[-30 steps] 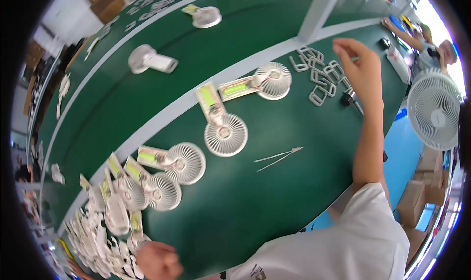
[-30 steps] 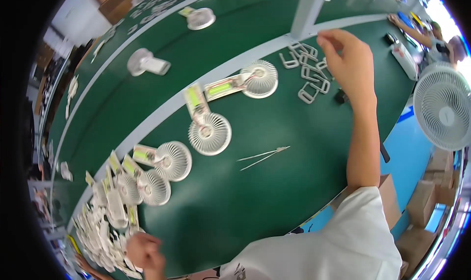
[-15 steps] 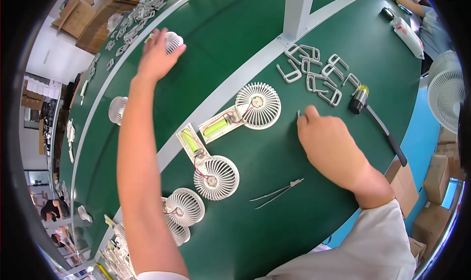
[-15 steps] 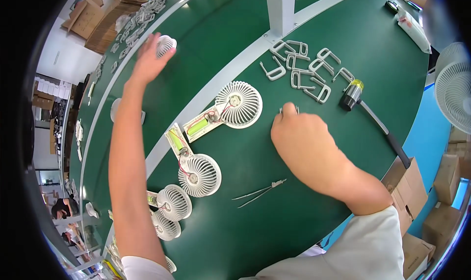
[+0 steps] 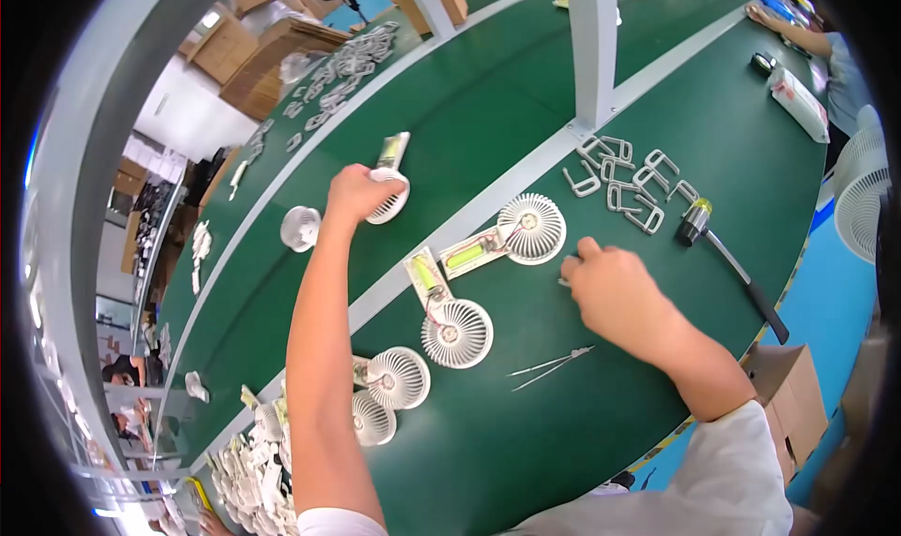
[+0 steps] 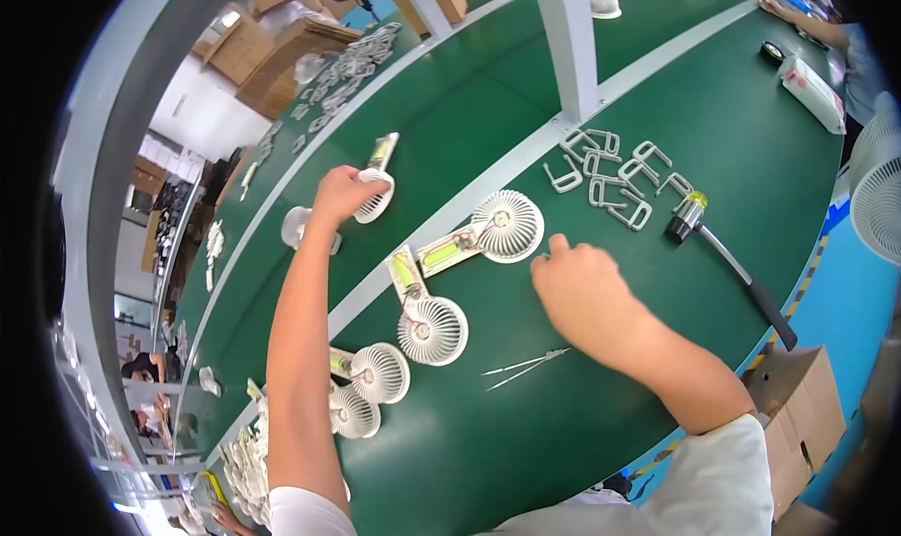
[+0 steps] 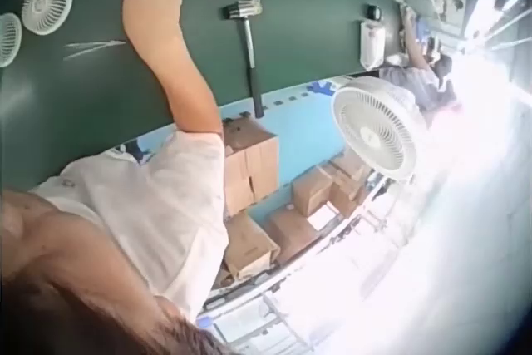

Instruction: Assembling handheld portable fans on a factory production line.

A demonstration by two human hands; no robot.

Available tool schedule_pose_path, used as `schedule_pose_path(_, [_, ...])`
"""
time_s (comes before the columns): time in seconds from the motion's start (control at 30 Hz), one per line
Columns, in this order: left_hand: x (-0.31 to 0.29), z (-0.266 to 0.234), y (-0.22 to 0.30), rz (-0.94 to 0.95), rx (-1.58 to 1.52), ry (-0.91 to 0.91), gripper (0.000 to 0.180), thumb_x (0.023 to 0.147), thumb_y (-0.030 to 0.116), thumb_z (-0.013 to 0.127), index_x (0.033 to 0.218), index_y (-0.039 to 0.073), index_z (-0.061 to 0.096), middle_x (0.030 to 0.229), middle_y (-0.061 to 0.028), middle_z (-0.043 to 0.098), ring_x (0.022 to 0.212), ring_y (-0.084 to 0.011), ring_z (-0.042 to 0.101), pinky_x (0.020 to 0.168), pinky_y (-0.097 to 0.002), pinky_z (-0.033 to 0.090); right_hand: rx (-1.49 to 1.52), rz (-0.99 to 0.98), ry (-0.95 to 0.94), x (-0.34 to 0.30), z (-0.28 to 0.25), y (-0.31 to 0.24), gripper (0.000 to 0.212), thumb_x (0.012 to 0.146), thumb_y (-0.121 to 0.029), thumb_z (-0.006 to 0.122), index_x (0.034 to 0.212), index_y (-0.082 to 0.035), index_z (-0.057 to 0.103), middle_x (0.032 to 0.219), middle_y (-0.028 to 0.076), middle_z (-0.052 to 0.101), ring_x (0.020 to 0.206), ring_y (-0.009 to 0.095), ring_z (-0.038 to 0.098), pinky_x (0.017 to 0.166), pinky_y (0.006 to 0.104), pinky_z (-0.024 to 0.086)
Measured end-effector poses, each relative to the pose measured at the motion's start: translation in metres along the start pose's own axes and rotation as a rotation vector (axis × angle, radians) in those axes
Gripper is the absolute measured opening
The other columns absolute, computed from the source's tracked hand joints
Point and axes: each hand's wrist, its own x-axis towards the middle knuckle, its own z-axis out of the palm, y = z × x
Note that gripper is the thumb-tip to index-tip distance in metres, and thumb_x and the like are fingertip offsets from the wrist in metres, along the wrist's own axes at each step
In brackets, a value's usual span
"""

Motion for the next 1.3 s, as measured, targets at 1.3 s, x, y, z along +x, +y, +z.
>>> schedule_pose_path(1.3, [-0.491,0.125,-0.1,0.186,-0.146,0.567,0.047,0.078,0.035,0.079,0.112,0.005,0.067,0.121,-0.0099,0.065,0.11,-0.034,0.061,0.087,-0.0449,0.048,0.746,-0.573,-0.404,-0.075,0.049,-0.145,0.048,0.078,-0.001,0.083,0.125,-0.003,0.07,0.121,0.011,0.059,0.088,0.018,0.064,0.07,0.0282,0.053])
